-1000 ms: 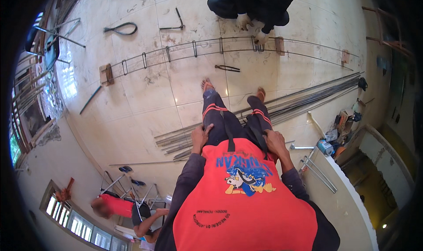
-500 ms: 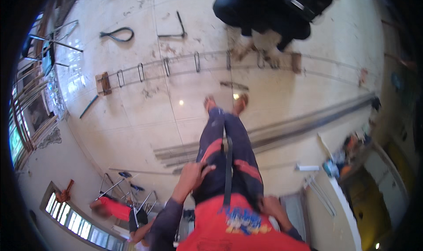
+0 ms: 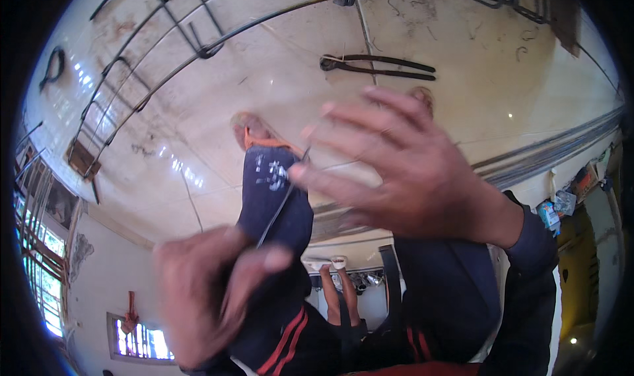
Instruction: The person sits on the floor and assembles a metal frame by tying metal rods together with wire. They use pliers to twist and secure the wire at multiple points along the frame.
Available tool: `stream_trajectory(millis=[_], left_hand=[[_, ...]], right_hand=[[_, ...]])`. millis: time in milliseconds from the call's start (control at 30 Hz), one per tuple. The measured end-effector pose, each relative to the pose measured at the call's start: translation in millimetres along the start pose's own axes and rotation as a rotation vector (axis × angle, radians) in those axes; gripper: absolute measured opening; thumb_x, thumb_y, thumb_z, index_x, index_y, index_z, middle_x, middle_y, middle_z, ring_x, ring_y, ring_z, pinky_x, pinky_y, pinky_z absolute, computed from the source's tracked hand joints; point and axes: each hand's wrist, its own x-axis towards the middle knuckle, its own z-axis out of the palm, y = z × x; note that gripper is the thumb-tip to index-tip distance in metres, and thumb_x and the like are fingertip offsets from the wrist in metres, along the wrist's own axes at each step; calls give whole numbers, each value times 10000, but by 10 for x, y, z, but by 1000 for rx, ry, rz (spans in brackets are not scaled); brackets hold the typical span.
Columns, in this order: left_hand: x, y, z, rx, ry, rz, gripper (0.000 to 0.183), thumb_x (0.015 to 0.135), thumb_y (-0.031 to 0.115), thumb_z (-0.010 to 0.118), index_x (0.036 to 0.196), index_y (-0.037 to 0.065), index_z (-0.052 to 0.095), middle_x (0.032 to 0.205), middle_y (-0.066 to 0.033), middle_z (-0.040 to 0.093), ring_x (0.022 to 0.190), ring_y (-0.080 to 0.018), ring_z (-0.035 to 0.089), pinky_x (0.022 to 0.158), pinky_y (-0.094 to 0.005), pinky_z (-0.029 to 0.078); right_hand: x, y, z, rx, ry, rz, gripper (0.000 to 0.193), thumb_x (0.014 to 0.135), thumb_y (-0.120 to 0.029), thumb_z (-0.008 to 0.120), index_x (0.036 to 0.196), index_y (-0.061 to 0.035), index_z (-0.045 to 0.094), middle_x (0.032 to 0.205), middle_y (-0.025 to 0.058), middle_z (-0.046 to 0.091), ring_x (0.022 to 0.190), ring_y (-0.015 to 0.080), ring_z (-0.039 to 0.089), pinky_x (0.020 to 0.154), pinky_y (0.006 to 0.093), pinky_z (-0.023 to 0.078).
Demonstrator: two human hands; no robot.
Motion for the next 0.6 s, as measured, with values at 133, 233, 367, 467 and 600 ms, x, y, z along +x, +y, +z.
stream_trajectory(millis=[133,233,367,467,600], left_hand=[[280,-233,-13,-7,-179,226,303,835,265,673,698,3,607,558,-117,550,491,-240,565,479,-347,423],[455,-190,-153,-163,-550,116,287,826,270,674,707,16,615,573,-118,563,506,-260,571,494,-355,426],[376,-121,-152,-154,-451,166,325,883,298,648,761,-1,608,603,-189,535,552,-372,522,538,-388,430],[444,-104,-138,-173,-336,313,310,949,298,528,861,30,657,547,-52,532,507,-142,546,504,-282,418],[497,107,-88,-278,-354,362,350,997,314,471,936,4,621,591,-15,543,553,-73,525,519,-247,407]], right_hand=[[-229,478,591,133,-26,-16,263,812,-188,595,1062,-111,611,975,74,596,907,224,608,859,423,475],[-426,773,693,428,-118,-23,207,861,-220,579,997,-66,591,904,104,596,834,278,611,736,429,488],[-444,761,519,600,-365,80,246,914,-252,547,1029,-38,582,839,172,606,804,355,606,722,450,481],[-489,957,293,149,-294,37,252,921,-262,541,1048,-52,598,820,194,609,801,375,606,703,469,475],[-667,1031,143,-59,149,182,195,874,-251,590,961,-89,655,814,167,612,798,349,598,720,446,459]])
